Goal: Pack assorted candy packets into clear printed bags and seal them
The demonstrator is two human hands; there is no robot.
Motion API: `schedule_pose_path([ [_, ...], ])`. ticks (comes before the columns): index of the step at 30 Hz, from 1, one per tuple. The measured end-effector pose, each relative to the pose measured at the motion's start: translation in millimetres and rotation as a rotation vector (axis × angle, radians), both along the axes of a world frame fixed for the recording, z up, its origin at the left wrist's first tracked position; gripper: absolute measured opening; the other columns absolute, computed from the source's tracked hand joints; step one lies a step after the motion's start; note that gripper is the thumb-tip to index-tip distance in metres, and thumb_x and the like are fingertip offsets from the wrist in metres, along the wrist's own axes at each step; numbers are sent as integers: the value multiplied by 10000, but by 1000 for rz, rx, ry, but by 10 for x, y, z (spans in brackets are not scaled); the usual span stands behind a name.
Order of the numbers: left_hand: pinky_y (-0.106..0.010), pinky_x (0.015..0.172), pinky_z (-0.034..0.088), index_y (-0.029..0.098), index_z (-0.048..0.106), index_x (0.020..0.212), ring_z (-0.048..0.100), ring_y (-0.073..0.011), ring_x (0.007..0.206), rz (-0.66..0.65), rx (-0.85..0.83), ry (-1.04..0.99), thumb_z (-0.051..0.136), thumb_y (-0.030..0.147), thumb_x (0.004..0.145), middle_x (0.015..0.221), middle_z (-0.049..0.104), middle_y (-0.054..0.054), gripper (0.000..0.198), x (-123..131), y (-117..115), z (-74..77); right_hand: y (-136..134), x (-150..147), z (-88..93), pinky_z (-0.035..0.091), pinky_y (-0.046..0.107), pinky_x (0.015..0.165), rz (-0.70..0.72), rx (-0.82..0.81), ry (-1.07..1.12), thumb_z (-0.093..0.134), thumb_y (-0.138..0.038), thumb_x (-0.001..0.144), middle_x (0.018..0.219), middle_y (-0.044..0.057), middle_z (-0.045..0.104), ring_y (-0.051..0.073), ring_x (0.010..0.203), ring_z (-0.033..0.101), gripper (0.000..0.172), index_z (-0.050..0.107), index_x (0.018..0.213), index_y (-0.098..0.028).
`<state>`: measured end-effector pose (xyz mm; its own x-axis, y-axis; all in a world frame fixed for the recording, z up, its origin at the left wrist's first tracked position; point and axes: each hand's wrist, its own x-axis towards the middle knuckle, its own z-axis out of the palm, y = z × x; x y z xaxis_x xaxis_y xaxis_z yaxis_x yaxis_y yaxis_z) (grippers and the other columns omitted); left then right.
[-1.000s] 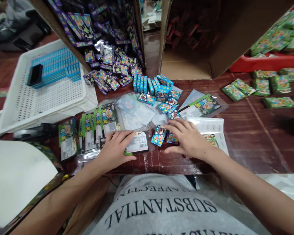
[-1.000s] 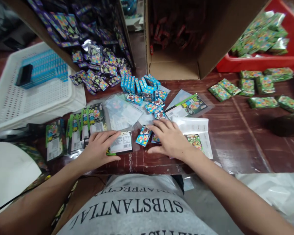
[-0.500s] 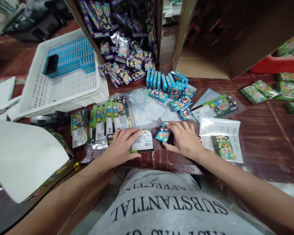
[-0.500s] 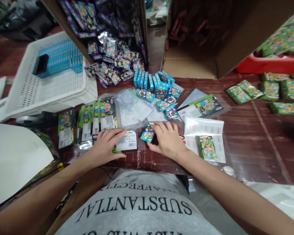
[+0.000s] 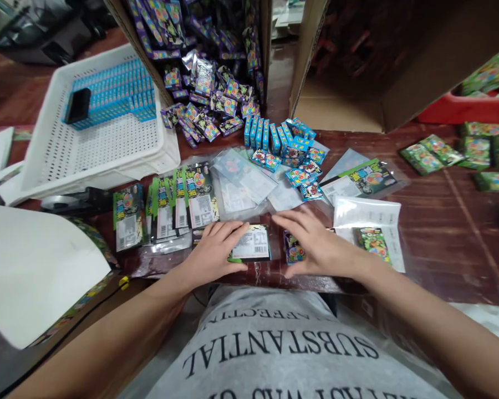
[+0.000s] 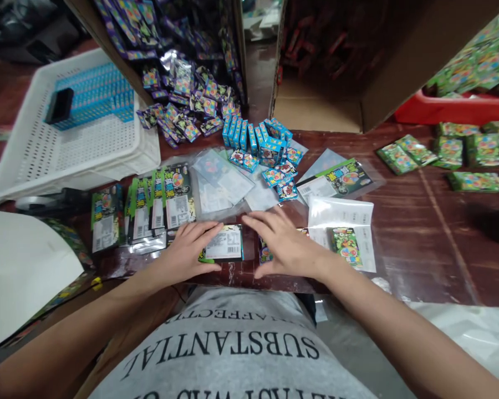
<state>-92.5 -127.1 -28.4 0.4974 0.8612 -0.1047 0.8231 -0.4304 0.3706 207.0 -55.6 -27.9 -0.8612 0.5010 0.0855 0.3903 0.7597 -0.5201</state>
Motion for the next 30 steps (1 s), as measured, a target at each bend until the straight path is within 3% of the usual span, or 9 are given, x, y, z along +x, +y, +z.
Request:
schedule_pose_path([
  [1, -479, 1113, 327, 247, 293, 1571, 455, -320, 1338, 10, -7, 1, 795, 505, 801, 1498, 489, -116, 955, 11, -1, 2, -13, 88, 45, 188, 698, 1203, -23, 32, -58, 765, -669, 747, 1513, 226, 450, 412, 1408, 411, 1082, 287, 1570, -155],
  [3, -484, 1108, 327, 259, 290, 1575, 453, -326, 1338, 29, -27, 0, 779, 519, 814, 1502, 485, -117, 941, 38, -5, 23, -42, 233, 108, 125, 729, 1200, -56, 70, -147, 763, -599, 783, 1469, 192, 518, 416, 1380, 443, 970, 342, 1550, -178],
  [5, -498, 1109, 325, 276, 299, 1576, 451, -338, 1336, 37, -57, -17, 767, 565, 807, 1503, 488, -120, 945, 85, -16, 59, -65, 301, 102, 148, 725, 1198, -60, 66, -147, 728, -483, 837, 1395, 147, 593, 384, 1325, 507, 782, 416, 1503, -216],
  [7, -507, 1107, 330, 289, 308, 1578, 449, -345, 1331, 31, -80, -53, 758, 613, 788, 1498, 495, -121, 965, 138, -29, 82, -66, 296, 23, 189, 713, 1195, -49, 45, -84, 713, -443, 843, 1364, 126, 616, 366, 1282, 548, 704, 457, 1467, -241],
  [12, -488, 1117, 336, 259, 305, 1581, 440, -318, 1344, 21, -77, -114, 755, 609, 786, 1501, 492, -124, 978, 174, -43, 45, 43, 212, -222, 212, 721, 1184, -2, 81, 36, 704, -496, 831, 1322, 102, 636, 382, 1191, 611, 679, 494, 1445, -295],
  [17, -495, 1110, 341, 220, 382, 1538, 455, -321, 1332, 117, -43, -74, 790, 560, 772, 1500, 496, -128, 933, 211, -72, 80, 38, 231, -131, 194, 708, 1198, -78, 177, 20, 668, -415, 887, 1293, 142, 613, 382, 1213, 578, 633, 491, 1464, -224],
  [25, -498, 1121, 337, 261, 361, 1543, 447, -331, 1345, 20, -58, -84, 800, 485, 773, 1494, 492, -102, 915, 326, -10, 98, -173, 116, 48, 267, 646, 1212, -31, 18, -7, 698, -422, 900, 1364, 170, 555, 336, 1316, 523, 726, 386, 1504, -166],
  [28, -474, 1099, 350, 261, 345, 1544, 460, -319, 1322, 36, -21, -79, 803, 437, 779, 1474, 500, -98, 908, 368, 23, 47, -154, 233, 81, 295, 602, 1216, -118, 6, 69, 697, -589, 859, 1463, 221, 480, 336, 1426, 423, 944, 256, 1554, -129],
  [30, -470, 1077, 355, 272, 335, 1544, 470, -319, 1305, 52, 10, -61, 805, 424, 781, 1459, 508, -95, 909, 370, 39, 14, -148, 426, 90, 239, 662, 1213, -208, 53, 15, 685, -715, 791, 1512, 234, 452, 379, 1451, 383, 1097, 200, 1584, -132],
])
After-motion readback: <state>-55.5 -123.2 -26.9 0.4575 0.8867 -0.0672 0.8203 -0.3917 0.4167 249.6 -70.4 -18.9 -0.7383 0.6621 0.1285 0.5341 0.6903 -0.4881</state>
